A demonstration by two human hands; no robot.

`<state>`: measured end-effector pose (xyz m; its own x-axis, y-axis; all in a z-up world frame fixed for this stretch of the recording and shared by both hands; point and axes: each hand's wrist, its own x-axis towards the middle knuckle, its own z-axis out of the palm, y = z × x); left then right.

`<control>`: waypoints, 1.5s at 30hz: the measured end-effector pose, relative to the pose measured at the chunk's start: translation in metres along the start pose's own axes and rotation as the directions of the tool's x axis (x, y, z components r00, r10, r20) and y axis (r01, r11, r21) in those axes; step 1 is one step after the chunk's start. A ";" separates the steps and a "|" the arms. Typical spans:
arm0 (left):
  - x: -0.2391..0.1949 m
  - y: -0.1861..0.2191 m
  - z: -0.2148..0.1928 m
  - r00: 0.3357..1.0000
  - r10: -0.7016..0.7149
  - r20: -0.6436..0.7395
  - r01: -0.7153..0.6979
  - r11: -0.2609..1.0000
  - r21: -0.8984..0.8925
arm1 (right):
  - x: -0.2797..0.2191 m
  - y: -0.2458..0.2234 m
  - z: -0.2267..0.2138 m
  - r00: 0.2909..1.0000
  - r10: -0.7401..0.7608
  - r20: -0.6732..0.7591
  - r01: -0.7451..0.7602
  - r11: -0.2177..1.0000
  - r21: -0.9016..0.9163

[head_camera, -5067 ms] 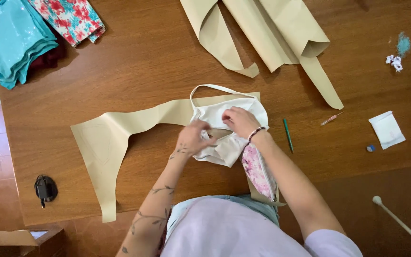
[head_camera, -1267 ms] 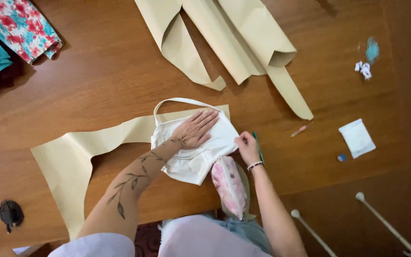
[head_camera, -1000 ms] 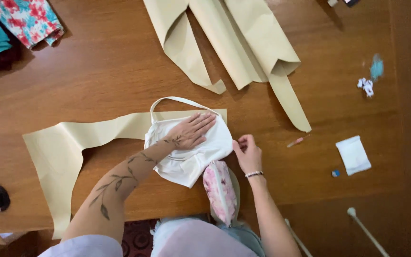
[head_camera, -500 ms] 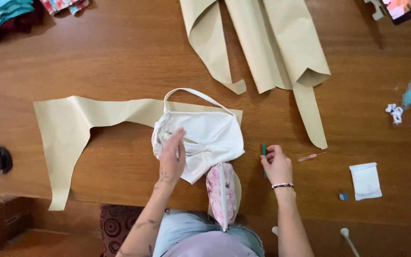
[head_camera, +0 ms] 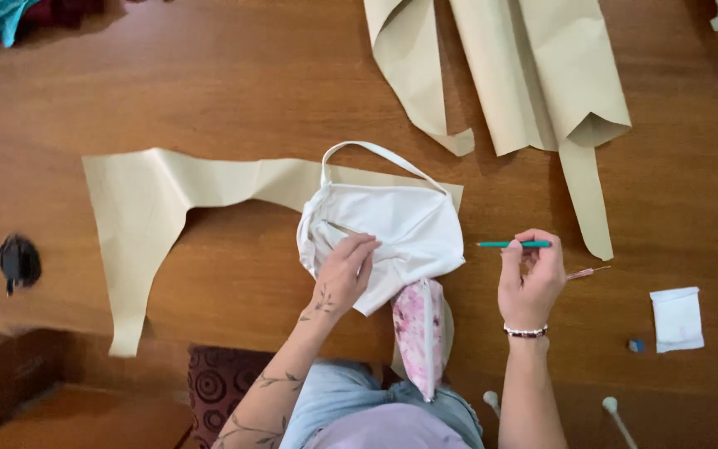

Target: The person places a white garment on a large sheet of beige paper and uses a green pencil to trace the outline of the garment onto the paper. The person adjusts the garment and the paper as needed to complete the tracing.

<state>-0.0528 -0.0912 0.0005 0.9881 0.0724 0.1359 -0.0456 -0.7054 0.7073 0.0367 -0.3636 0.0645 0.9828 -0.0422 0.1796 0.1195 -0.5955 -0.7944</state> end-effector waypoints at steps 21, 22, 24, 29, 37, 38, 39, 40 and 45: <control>0.155 -0.054 0.034 0.232 0.822 0.520 -0.888 0.397 -0.232 | -0.038 -0.097 0.096 0.834 0.252 -0.490 -0.157 0.961 0.228; 0.157 -0.057 0.035 0.229 0.822 0.521 -0.890 0.393 -0.229 | -0.035 -0.093 0.097 0.833 0.251 -0.493 -0.153 0.961 0.230; 0.153 -0.062 0.039 0.231 0.796 0.559 -0.852 0.443 -0.279 | -0.035 -0.087 0.096 0.831 0.272 -0.484 -0.194 0.959 0.207; 0.159 -0.062 0.045 0.228 0.794 0.564 -0.848 0.447 -0.285 | -0.027 -0.074 0.111 0.824 0.285 -0.489 -0.191 0.953 0.235; 0.159 -0.060 0.041 0.217 0.768 0.603 -0.839 0.462 -0.287 | -0.010 -0.067 0.125 0.852 0.254 -0.458 -0.229 0.967 0.110; 0.159 -0.060 0.043 0.217 0.760 0.613 -0.844 0.461 -0.273 | -0.008 -0.063 0.126 0.857 0.236 -0.458 -0.233 0.970 0.063; 0.160 -0.061 0.043 0.217 0.751 0.623 -0.850 0.459 -0.258 | -0.006 -0.059 0.127 0.863 0.218 -0.456 -0.237 0.971 0.016; 0.160 -0.060 0.043 0.220 0.750 0.624 -0.848 0.463 -0.258 | -0.003 -0.057 0.128 0.864 0.218 -0.453 -0.237 0.971 0.015; 0.160 -0.059 0.041 0.222 0.734 0.641 -0.852 0.466 -0.239 | 0.004 -0.052 0.134 0.883 0.154 -0.443 -0.218 0.971 -0.097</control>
<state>0.1143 -0.0671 -0.0475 0.2802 -0.9542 0.1048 -0.8982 -0.2221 0.3793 0.0528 -0.2250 0.0290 0.8244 -0.4841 0.2932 -0.1114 -0.6468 -0.7545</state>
